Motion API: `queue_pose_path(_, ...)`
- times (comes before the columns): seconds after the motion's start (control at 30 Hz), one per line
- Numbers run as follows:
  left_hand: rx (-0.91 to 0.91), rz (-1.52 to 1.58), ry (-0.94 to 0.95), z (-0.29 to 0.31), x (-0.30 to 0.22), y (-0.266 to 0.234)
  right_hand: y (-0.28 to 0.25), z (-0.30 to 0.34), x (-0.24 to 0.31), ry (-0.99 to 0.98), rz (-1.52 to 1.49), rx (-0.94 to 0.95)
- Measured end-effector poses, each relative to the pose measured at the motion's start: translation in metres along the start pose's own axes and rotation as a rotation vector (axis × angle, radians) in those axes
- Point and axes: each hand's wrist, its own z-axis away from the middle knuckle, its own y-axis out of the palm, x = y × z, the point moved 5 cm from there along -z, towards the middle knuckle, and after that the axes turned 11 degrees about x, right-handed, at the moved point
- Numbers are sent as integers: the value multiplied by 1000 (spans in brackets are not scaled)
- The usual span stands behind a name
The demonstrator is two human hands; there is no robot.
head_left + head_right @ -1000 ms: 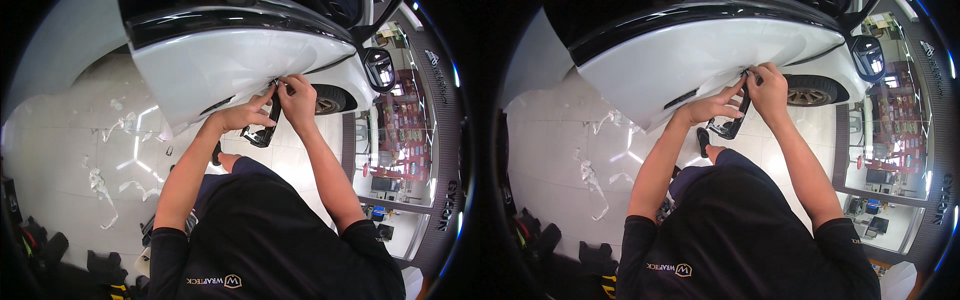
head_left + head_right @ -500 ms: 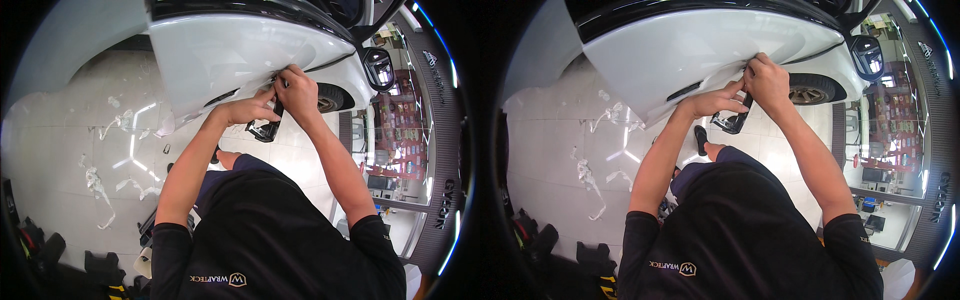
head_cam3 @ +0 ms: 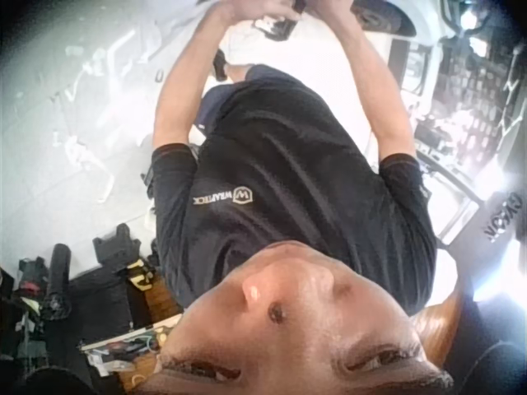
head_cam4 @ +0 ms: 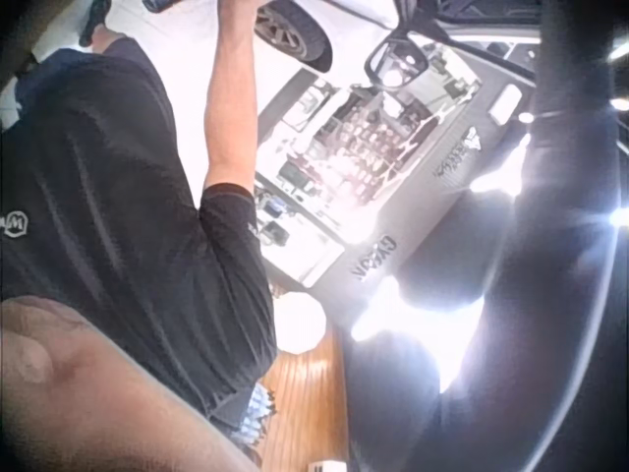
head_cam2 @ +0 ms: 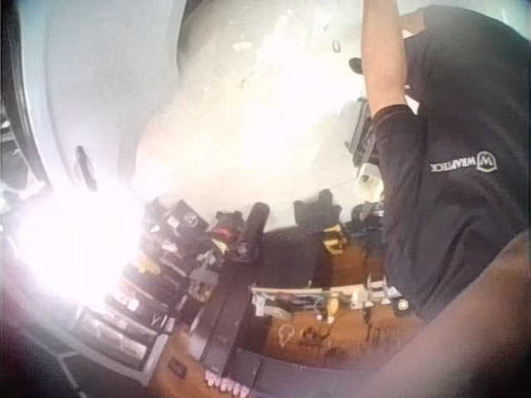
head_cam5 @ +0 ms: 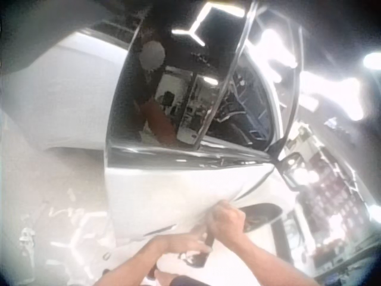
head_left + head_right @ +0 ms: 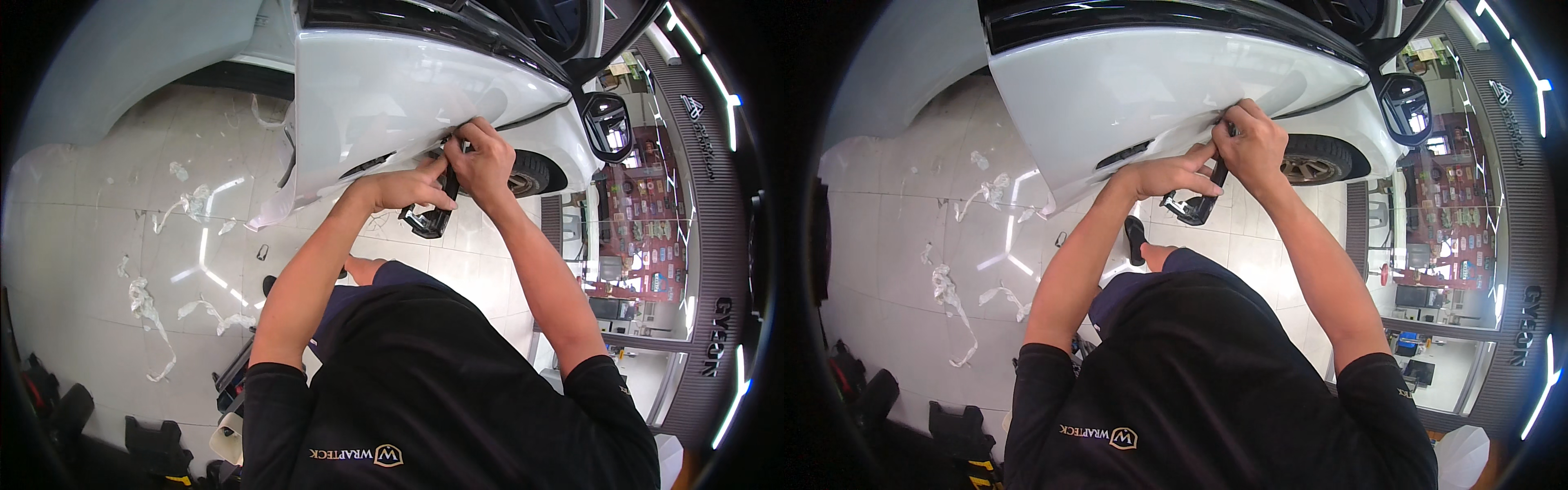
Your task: The person removes a car door handle, cleans the mounting area, and reinstalls the handle using a screwdriver. The person repeatedly aligns and secures the handle to the door panel.
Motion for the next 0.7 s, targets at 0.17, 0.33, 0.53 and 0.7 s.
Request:
queue_pose_path(0.17, -22, 1, 50, 0, 3, -2, 4, 4, -6, 119, -169, -43)
queue_pose_path(0.33, -66, -10, -3, 6, -11, 4, 5, 10, -15, 103, -220, -89)
queue_pose_path(0.53, -123, -14, 5, 6, -10, 4, 4, 18, -29, 242, -362, -91)
queue_pose_path(0.7, -114, -74, -48, 2, -4, 0, -8, 9, -11, 157, -303, 13)
